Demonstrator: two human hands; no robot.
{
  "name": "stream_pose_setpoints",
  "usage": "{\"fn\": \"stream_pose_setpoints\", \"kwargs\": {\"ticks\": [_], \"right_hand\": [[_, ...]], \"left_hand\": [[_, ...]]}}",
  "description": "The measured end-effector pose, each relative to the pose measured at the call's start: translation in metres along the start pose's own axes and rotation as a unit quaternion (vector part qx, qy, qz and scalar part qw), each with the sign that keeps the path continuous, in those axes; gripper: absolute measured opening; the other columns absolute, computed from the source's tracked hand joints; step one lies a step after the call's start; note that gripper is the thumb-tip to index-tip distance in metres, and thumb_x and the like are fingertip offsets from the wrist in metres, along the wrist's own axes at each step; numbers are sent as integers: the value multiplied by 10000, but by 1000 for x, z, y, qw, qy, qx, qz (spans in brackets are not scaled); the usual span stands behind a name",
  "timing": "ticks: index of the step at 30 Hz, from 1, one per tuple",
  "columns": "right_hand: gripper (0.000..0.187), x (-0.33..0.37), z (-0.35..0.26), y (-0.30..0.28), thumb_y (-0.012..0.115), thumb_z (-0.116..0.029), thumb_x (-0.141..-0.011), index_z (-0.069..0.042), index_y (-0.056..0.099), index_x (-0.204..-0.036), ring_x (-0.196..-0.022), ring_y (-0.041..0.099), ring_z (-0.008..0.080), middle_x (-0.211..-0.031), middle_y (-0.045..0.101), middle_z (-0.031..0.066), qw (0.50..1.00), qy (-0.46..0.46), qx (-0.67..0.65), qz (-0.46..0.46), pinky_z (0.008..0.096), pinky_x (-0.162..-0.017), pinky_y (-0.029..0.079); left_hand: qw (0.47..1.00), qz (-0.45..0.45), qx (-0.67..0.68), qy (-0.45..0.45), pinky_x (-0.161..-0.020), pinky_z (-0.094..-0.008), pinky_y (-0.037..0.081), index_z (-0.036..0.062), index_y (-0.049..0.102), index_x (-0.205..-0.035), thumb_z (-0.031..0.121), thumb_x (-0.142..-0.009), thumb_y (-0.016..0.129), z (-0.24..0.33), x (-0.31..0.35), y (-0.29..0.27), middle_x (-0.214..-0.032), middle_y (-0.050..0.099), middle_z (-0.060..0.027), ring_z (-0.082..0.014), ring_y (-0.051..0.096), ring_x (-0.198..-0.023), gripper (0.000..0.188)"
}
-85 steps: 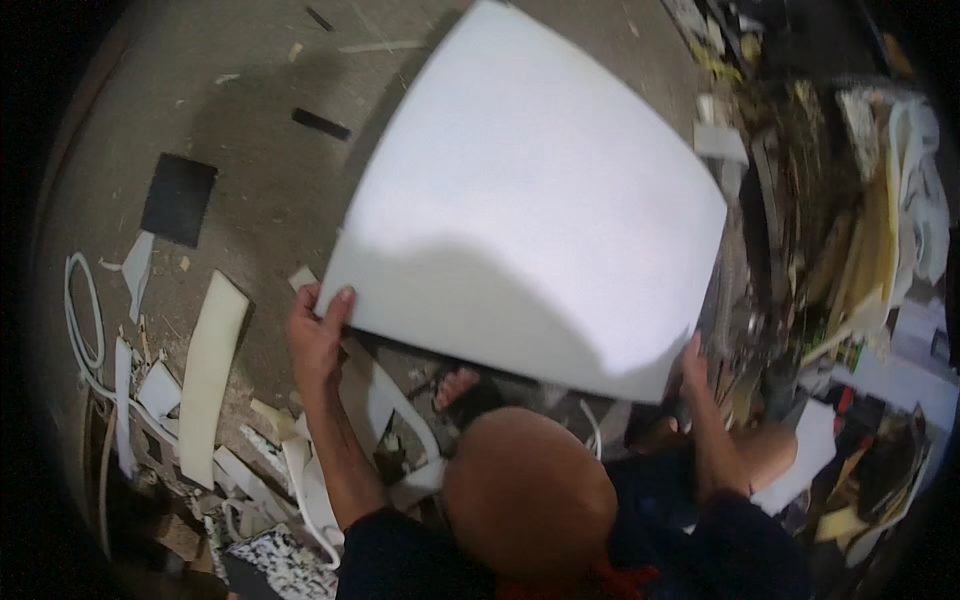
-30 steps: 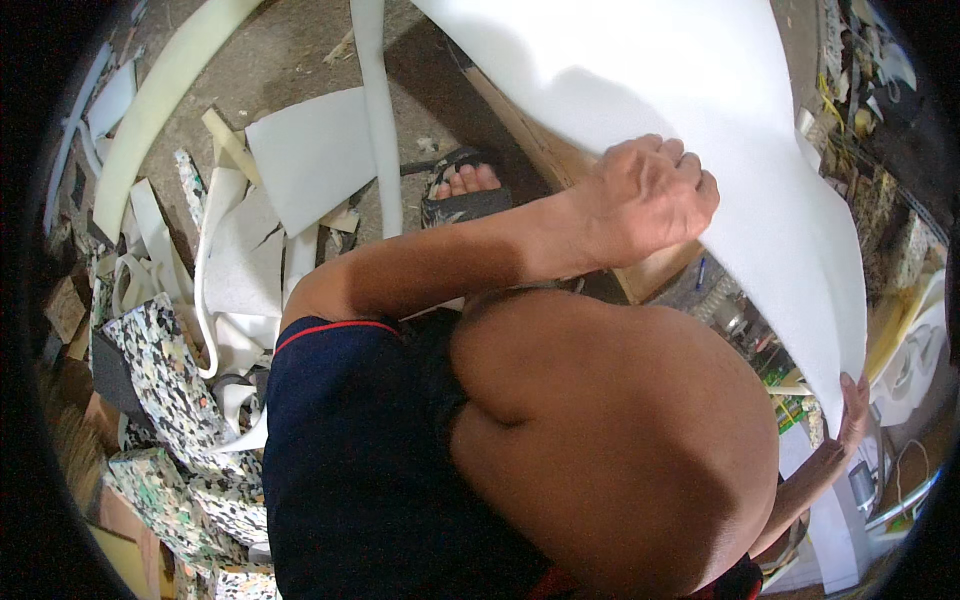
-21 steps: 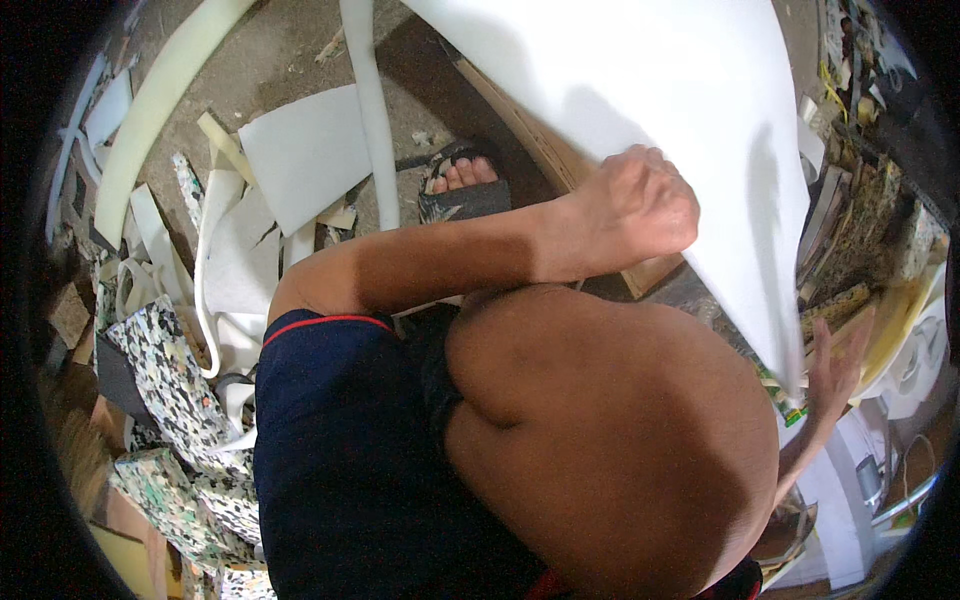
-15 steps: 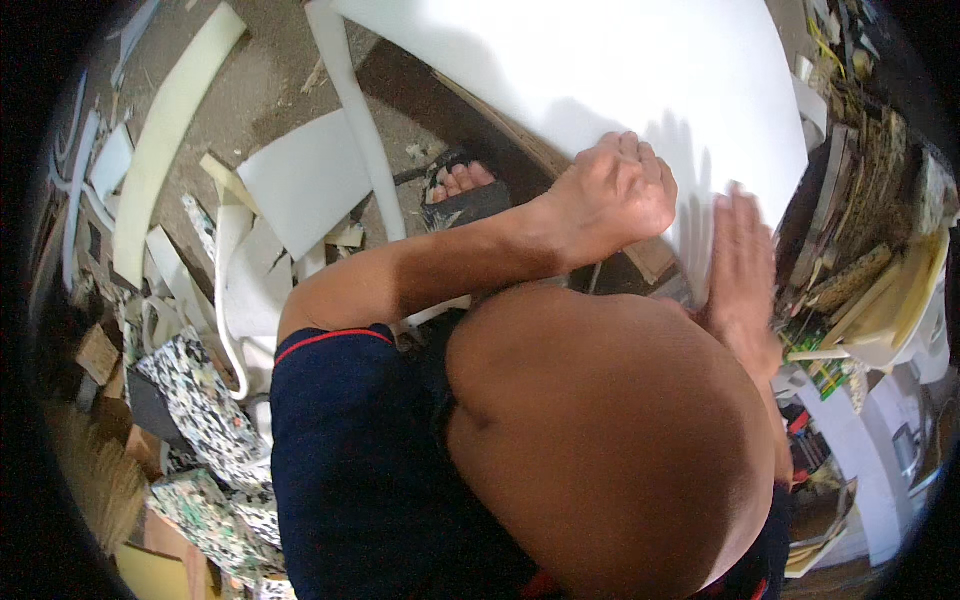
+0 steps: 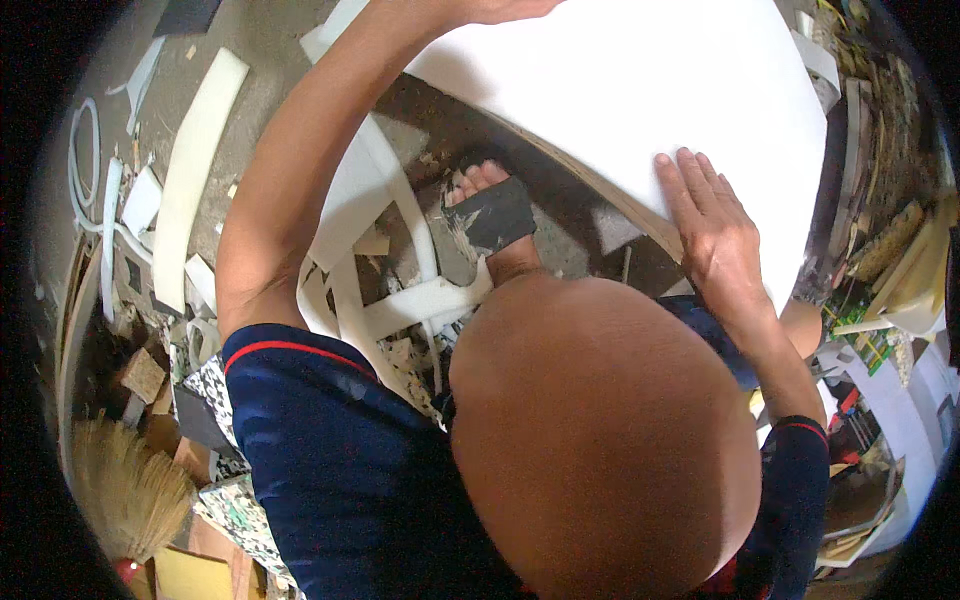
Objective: The person sits on the floor and assembles a white foam sheet by applying adhesive with a spray gun, pressing the sheet onto a wooden board, and trimming excess material with a knife. The person repeatedly adjusts and smooths the sheet to ensure it adheres properly.
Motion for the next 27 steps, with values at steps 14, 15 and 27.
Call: {"fn": "stream_pose_setpoints", "kwargs": {"ticks": [14,15,27], "right_hand": [[652,1,-10,29,616,53,-840,-61,497,-1471,-1332,549,429,-1442,540,269,999,3,23,-27,528,-1103,470],[655,1,-10,30,618,51,-840,-61,494,-1473,-1335,546,429,-1446,536,270,999,3,25,-32,528,-1104,469],[553,0,-17,42,579,-53,-893,-8,513,-1440,-1295,574,445,-1403,553,293,998,-13,64,-13,531,-1079,480]], "left_hand": [[994,-18,-96,45,-1239,-632,108,122,357,-1585,557,-1003,479,7,27,44,-1660,238,-231,-459,173,-1535,737],[994,-16,-98,52,-1239,-633,109,123,354,-1587,549,-1004,477,9,29,43,-1660,236,-233,-464,173,-1534,732],[989,-77,-93,87,-1221,-662,125,136,371,-1584,497,-994,490,46,49,51,-1668,198,-249,-499,138,-1528,702]]}}
Point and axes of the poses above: each hand's wrist, its own x-axis away from the middle knuckle, its own y-axis out of the palm, z = x × y, the point moved 8 cm from there along -x, towards the middle knuckle
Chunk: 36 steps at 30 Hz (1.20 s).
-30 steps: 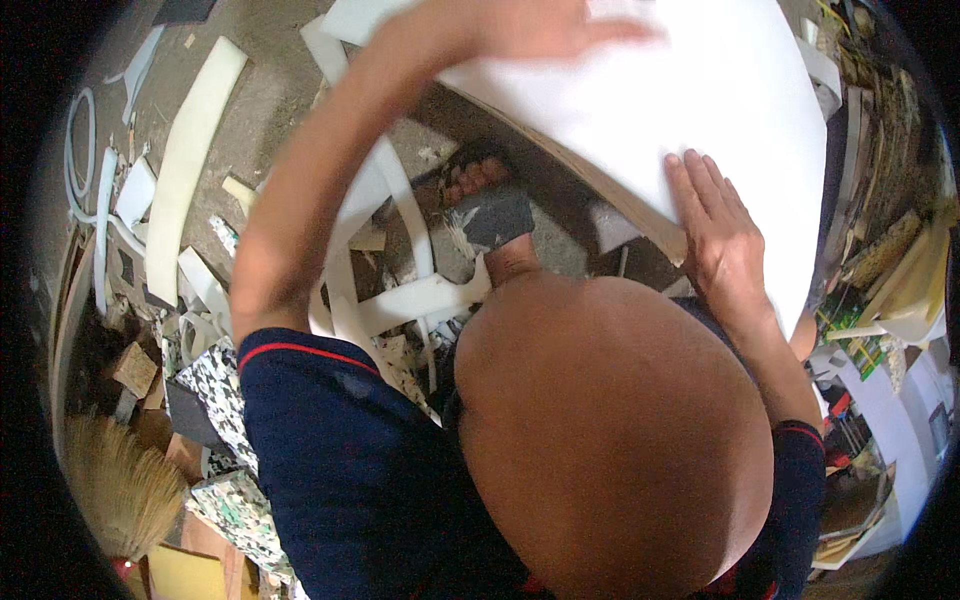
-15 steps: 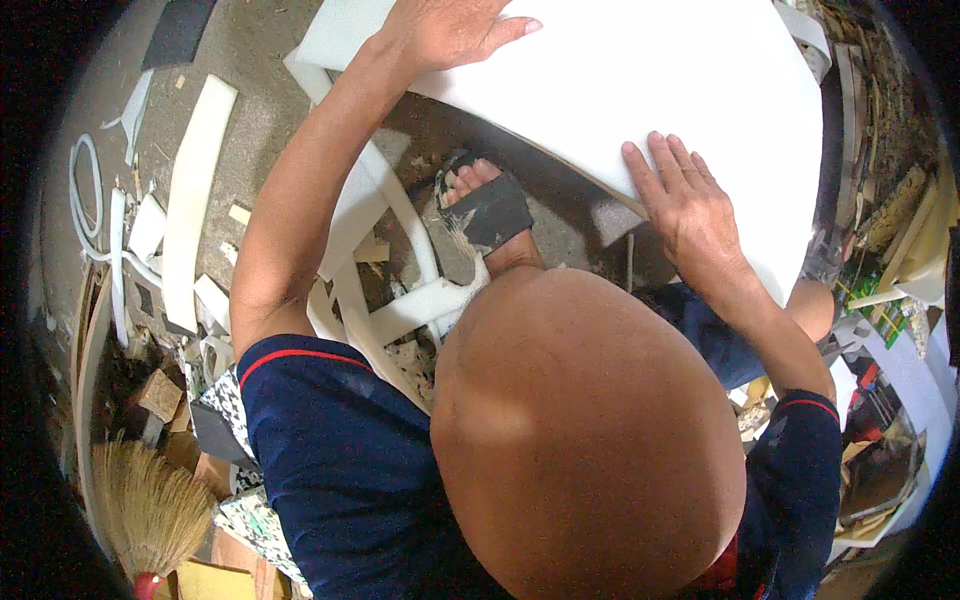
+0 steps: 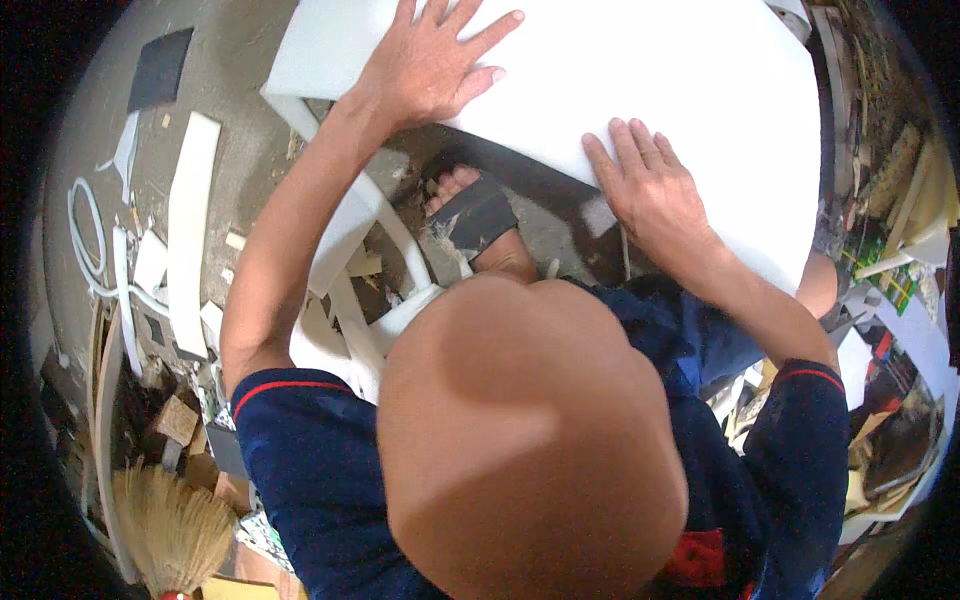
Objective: The person sits on the floor and assembles a white foam sheet by applying adhesive with a spray gun, pressing the sheet onto a wooden board, and trimming excess material with a knife. The person repeatedly adjusts and smooths the sheet to ensure it adheres properly.
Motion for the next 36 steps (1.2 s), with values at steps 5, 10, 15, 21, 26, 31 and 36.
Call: {"fn": "stream_pose_setpoints", "kwargs": {"ticks": [5,10,15,21,26,31,36], "right_hand": [[489,-1,-1,1,565,-93,-908,19,558,-1383,-1251,600,454,-1348,580,314,1000,-3,2,24,541,-1053,494],[460,-2,-5,4,566,-127,-911,26,591,-1345,-1225,614,447,-1319,599,313,999,-7,11,30,541,-1040,501],[479,-4,-2,10,597,-168,-898,20,600,-1338,-1230,608,442,-1302,609,307,1000,0,8,23,532,-1040,500],[613,31,22,12,582,-113,-909,-68,453,-1507,-1413,461,405,-1508,474,241,999,-9,-17,26,530,-1121,431],[758,81,60,25,589,-62,-893,-124,310,-1595,-1499,356,334,-1619,363,155,998,33,39,-36,523,-1197,345],[817,102,56,43,605,-21,-868,-137,285,-1610,-1522,315,322,-1647,310,149,997,47,-35,-57,516,-1234,299],[831,102,47,56,617,-18,-853,-139,292,-1608,-1517,323,326,-1644,310,153,996,54,-27,-65,519,-1228,305]], "left_hand": [[997,43,54,-34,-1221,-661,118,140,372,-1584,471,-1004,490,21,-16,3,-1669,197,-243,-496,132,-1530,678],[998,42,24,-27,-1225,-653,113,146,377,-1582,465,-1000,506,34,-9,5,-1671,202,-228,-488,132,-1534,676],[999,-32,25,-14,-1217,-668,126,161,366,-1589,455,-1003,497,40,-8,14,-1677,191,-225,-487,125,-1538,669],[1000,-15,-13,14,-1223,-681,91,141,358,-1592,430,-992,510,51,-7,12,-1685,163,-230,-491,104,-1543,683],[999,-35,25,15,-1209,-695,109,99,397,-1565,380,-976,541,50,-4,12,-1662,203,-262,-530,136,-1522,669],[998,9,38,52,-1217,-674,120,84,392,-1563,380,-1007,500,72,-22,6,-1659,221,-248,-492,132,-1535,640],[994,62,46,73,-1224,-653,136,95,398,-1562,437,-1034,454,108,-57,10,-1653,237,-242,-473,143,-1537,632]]}}
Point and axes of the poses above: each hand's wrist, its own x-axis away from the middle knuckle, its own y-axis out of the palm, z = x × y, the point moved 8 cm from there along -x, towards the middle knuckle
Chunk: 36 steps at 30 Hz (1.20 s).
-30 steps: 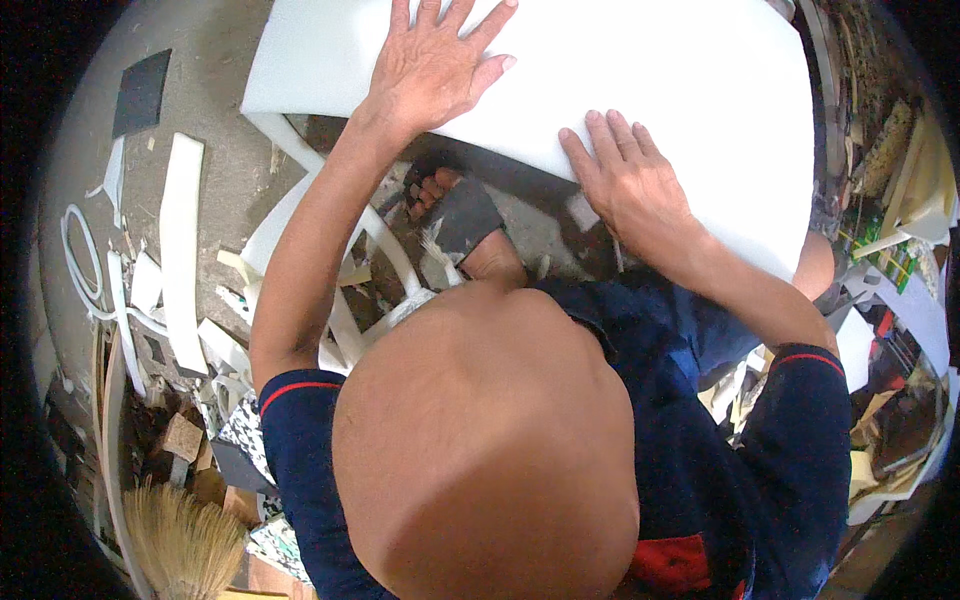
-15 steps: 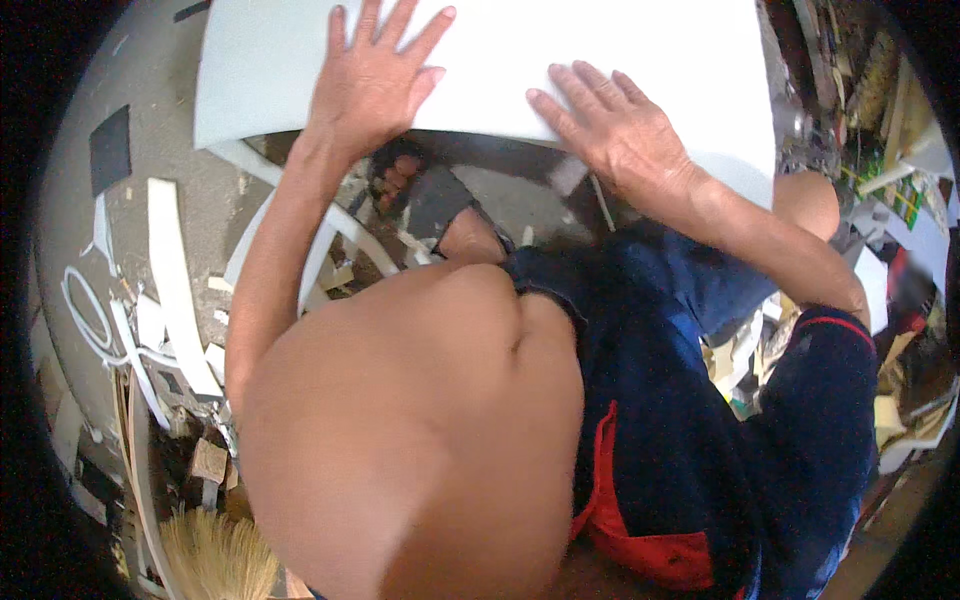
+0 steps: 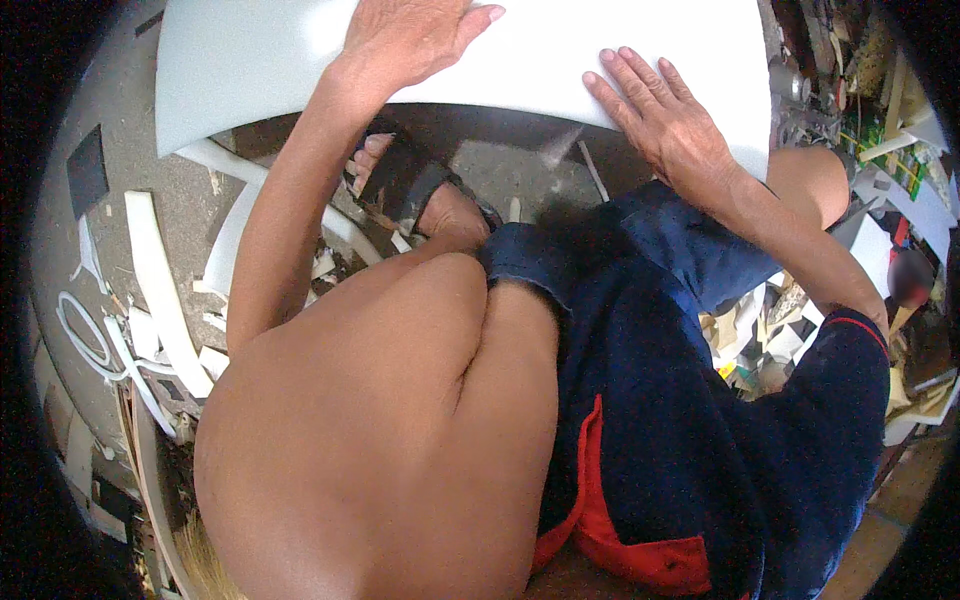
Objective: The person sits on the floor and assembles a white foam sheet by applying adhesive with a spray gun, pressing the sheet onto a wooden board, and trimming excess material with a knife. The person repeatedly adjusts and smooths the sheet to ensure it adheres properly.
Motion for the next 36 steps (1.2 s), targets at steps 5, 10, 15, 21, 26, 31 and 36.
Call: {"fn": "stream_pose_setpoints", "kwargs": {"ticks": [5,10,15,21,26,31,36], "right_hand": [[657,-2,-5,-4,549,-118,-925,-107,390,-1562,-1453,428,342,-1561,439,184,998,-16,26,47,535,-1169,379],[652,-1,-4,-4,553,-122,-926,-108,394,-1559,-1449,432,343,-1564,435,182,998,-20,25,51,536,-1168,380],[672,-2,-1,-1,563,-115,-920,-108,376,-1566,-1462,413,341,-1579,415,178,999,-12,23,34,534,-1179,366],[669,-3,-2,-5,565,-114,-922,-104,376,-1564,-1471,400,339,-1587,402,184,999,-14,12,33,532,-1185,359],[639,-2,-3,-6,557,-131,-929,-96,403,-1548,-1469,405,340,-1571,427,190,999,-13,2,50,530,-1184,356],[611,-4,-6,1,556,-161,-938,-88,427,-1531,-1462,416,338,-1567,435,191,999,-9,19,49,538,-1175,361],[631,-3,-6,6,558,-154,-935,-102,408,-1545,-1472,397,338,-1583,422,166,999,-7,26,44,543,-1184,342]], "left_hand": [[1000,-25,14,13,-1218,-658,149,114,407,-1558,454,-1015,507,14,7,8,-1643,250,-245,-469,161,-1530,649],[999,-36,-9,30,-1222,-648,148,117,380,-1570,446,-1017,509,21,13,9,-1652,234,-235,-464,153,-1534,656],[998,-53,-24,-27,-1252,-613,108,118,302,-1604,428,-1047,454,-26,-8,-2,-1671,176,-235,-455,107,-1550,656],[994,-43,-95,-40,-1247,-624,110,102,314,-1598,465,-1036,462,-31,0,6,-1670,170,-247,-462,113,-1547,685],[996,-70,-56,-13,-1229,-645,138,99,353,-1582,452,-1018,498,-4,17,13,-1665,188,-242,-456,134,-1542,681],[999,-25,18,36,-1222,-645,158,105,404,-1558,427,-1002,532,32,-9,10,-1648,258,-223,-452,163,-1536,655],[998,-7,45,49,-1218,-640,172,123,446,-1537,413,-992,555,61,-26,19,-1631,308,-211,-451,189,-1528,627]]}}
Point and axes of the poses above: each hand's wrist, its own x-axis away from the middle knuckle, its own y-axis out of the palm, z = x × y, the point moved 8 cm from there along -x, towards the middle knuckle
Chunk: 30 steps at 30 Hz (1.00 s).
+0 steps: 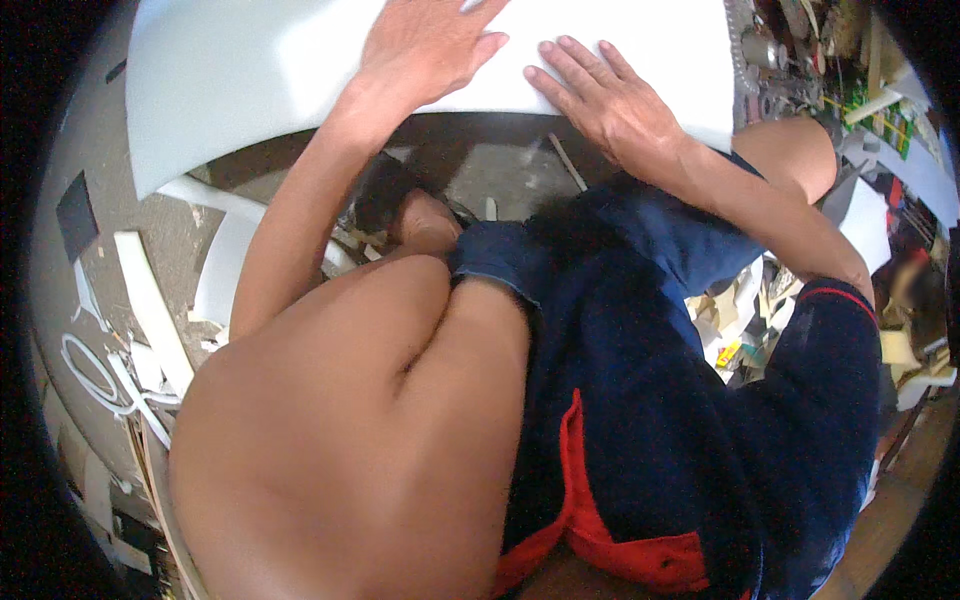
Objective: The person sits on the floor and assembles a white foam sheet by applying adhesive with a spray gun, pressing the sheet onto a wooden board, and trimming excess material with a knife. The person repeatedly adjusts and smooths the sheet to ensure it adheres properly.
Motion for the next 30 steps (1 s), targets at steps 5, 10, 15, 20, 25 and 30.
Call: {"fn": "stream_pose_setpoints", "kwargs": {"ticks": [5,10,15,20,25,30], "right_hand": [[709,29,34,-6,585,-142,-908,-121,354,-1578,-1483,382,324,-1595,412,133,996,17,84,9,538,-1199,315],[698,68,65,2,557,-125,-925,-124,332,-1587,-1479,394,314,-1598,406,141,995,16,88,-48,511,-1189,349],[651,80,56,11,544,-137,-940,-122,366,-1566,-1463,416,328,-1591,412,156,998,7,43,-34,494,-1179,382],[644,78,51,21,555,-137,-936,-121,383,-1557,-1469,408,331,-1580,425,164,997,15,36,-60,498,-1177,384],[640,78,56,12,552,-122,-937,-138,391,-1556,-1446,439,335,-1564,445,169,998,6,10,-63,480,-1171,400],[666,80,66,-2,552,-81,-920,-149,389,-1562,-1409,485,337,-1556,456,173,999,-9,-26,-36,441,-1175,409]], "left_hand": [[1000,-13,-21,18,-1220,-637,169,142,455,-1535,411,-993,557,1,5,0,-1630,305,-210,-454,196,-1524,614],[999,-22,-30,21,-1222,-636,164,133,443,-1542,405,-999,545,4,2,-2,-1631,304,-210,-456,198,-1523,616],[999,-12,-11,30,-1222,-633,166,117,423,-1553,427,-1014,512,18,-20,8,-1644,280,-217,-453,193,-1528,628],[998,-14,-19,50,-1225,-630,164,115,416,-1556,444,-1015,506,34,-27,23,-1650,272,-209,-448,182,-1533,640],[998,-10,-17,57,-1227,-631,161,126,420,-1554,445,-1015,510,36,-24,22,-1648,281,-201,-445,185,-1531,632],[997,-22,6,76,-1230,-625,159,130,415,-1554,431,-1021,502,36,-23,20,-1647,290,-186,-433,192,-1532,618]]}}
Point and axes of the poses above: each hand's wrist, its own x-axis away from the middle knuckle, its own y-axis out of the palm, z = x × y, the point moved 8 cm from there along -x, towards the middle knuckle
